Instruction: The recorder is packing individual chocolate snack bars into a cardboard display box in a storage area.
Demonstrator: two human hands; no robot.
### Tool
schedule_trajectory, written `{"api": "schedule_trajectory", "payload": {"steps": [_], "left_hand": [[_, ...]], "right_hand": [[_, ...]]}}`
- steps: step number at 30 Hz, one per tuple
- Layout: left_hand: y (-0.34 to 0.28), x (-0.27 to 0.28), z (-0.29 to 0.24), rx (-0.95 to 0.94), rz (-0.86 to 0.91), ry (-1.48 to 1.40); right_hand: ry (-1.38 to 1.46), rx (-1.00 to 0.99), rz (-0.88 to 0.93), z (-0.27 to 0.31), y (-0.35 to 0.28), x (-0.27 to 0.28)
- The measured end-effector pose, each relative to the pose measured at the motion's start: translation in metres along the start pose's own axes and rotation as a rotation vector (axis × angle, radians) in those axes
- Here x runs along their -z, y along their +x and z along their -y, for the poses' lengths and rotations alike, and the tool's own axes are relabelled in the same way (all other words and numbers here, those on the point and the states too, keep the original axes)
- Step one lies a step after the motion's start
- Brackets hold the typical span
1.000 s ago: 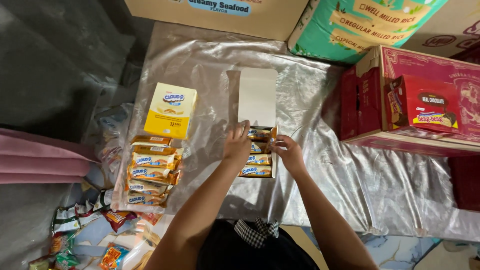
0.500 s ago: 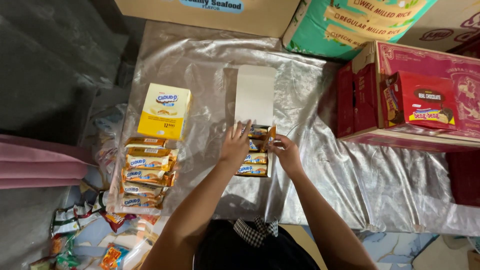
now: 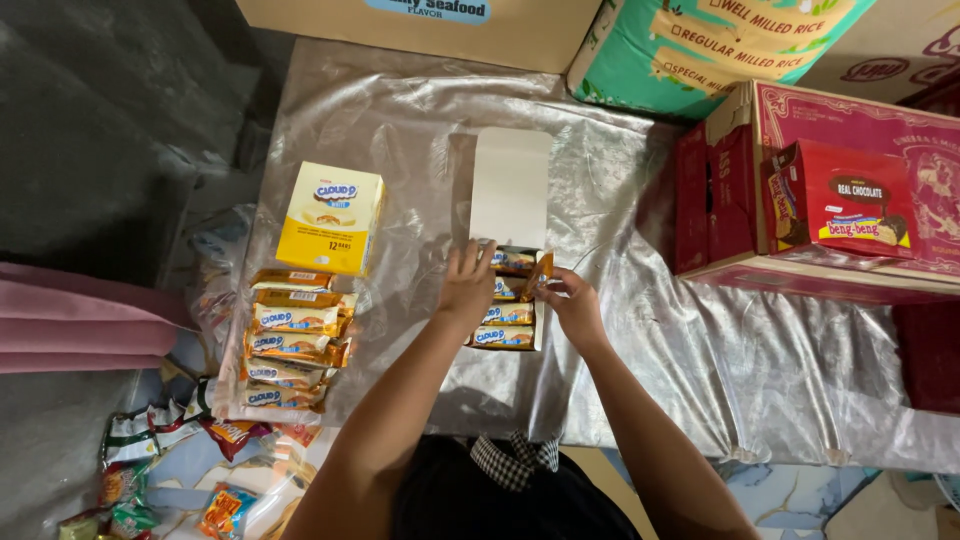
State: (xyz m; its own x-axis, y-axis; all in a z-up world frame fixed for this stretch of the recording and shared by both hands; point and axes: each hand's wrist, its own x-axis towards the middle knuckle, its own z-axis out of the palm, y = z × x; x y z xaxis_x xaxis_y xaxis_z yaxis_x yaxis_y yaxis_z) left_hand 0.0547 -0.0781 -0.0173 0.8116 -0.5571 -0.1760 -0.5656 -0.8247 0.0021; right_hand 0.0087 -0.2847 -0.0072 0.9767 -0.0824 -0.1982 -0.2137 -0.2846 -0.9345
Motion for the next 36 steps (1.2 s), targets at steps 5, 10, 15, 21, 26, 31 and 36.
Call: {"api": "schedule_trajectory", "payload": {"steps": [5, 10, 15, 21, 26, 31, 36], "left_hand": [[-0.003, -0.019, 0.000, -0.025, -0.169, -0.021], [-0.021, -0.011, -0.001, -0.070, -0.291, -0.003], [-0.025, -0.001, 0.001, 0.073, -0.346, -0.183], [-0.042, 0.007, 0.001, 0.302, -0.351, -0.435], [-0.035, -0.026, 0.009, 0.415, -0.361, -0.694], [-0.034, -0.042, 0.016, 0.480, -0.429, -0.963], [-0.039, -0.037, 0.020, 0.516, -0.400, -0.955]], "right_hand": [[-0.018, -0.009, -0.005, 0.001, 0.000, -0.002], [-0.066, 0.015, -0.035, -0.005, 0.003, -0.003], [-0.174, 0.190, -0.049, 0.002, 0.005, -0.009], [-0.339, 0.277, -0.001, 0.023, 0.003, -0.022], [-0.545, 0.346, 0.081, 0.044, -0.001, -0.030], [-0.849, 0.423, 0.127, 0.035, 0.005, -0.036], [-0.934, 0.366, 0.153, 0.031, 0.007, -0.038]]}}
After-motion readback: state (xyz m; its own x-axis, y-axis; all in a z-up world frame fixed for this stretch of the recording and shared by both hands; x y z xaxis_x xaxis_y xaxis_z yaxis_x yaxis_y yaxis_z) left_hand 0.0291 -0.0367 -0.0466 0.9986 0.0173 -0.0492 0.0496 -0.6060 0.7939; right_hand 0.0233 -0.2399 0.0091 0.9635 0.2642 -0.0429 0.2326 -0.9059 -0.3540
